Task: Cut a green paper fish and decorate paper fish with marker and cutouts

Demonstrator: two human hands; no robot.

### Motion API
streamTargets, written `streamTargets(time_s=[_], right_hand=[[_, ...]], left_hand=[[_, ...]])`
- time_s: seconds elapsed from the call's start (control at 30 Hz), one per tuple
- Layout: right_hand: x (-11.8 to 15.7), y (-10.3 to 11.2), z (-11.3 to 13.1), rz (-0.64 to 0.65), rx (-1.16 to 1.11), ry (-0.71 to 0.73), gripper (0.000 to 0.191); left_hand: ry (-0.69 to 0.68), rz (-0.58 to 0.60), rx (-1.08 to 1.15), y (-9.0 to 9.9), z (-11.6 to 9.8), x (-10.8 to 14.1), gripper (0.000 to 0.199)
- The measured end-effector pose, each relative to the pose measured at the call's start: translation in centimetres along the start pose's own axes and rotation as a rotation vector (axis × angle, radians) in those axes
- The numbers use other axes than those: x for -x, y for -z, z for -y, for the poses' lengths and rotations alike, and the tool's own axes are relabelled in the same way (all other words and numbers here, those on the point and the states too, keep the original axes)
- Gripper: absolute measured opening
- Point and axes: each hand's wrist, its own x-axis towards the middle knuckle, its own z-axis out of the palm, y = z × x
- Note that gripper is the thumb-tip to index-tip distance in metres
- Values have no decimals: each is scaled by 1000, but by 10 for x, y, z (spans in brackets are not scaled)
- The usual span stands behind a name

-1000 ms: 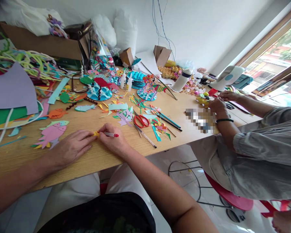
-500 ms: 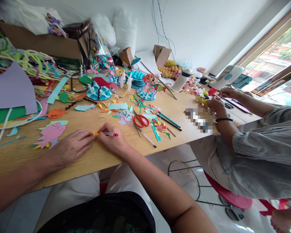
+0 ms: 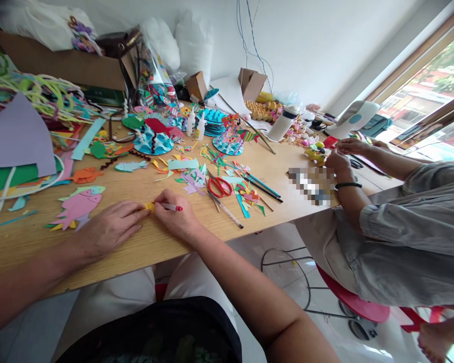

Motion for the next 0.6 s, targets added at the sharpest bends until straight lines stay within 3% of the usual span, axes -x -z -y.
streamTargets(time_s=[0.2,0.33,0.47,0.6], right_hand=[[-2,-3,-4,-10,-71,22,2],[2,7,-2,-72,-100,63,5],[13,34,-9,-142,200,265,11],[21,67,-21,-28,500,356,29]], left_hand=[[-9,1,-11,2,0,-2,37],[13,27,11,1,1,-1,36],[4,22,16,-1,3,2,35],[-24,-8,0,-3,5,3,36]])
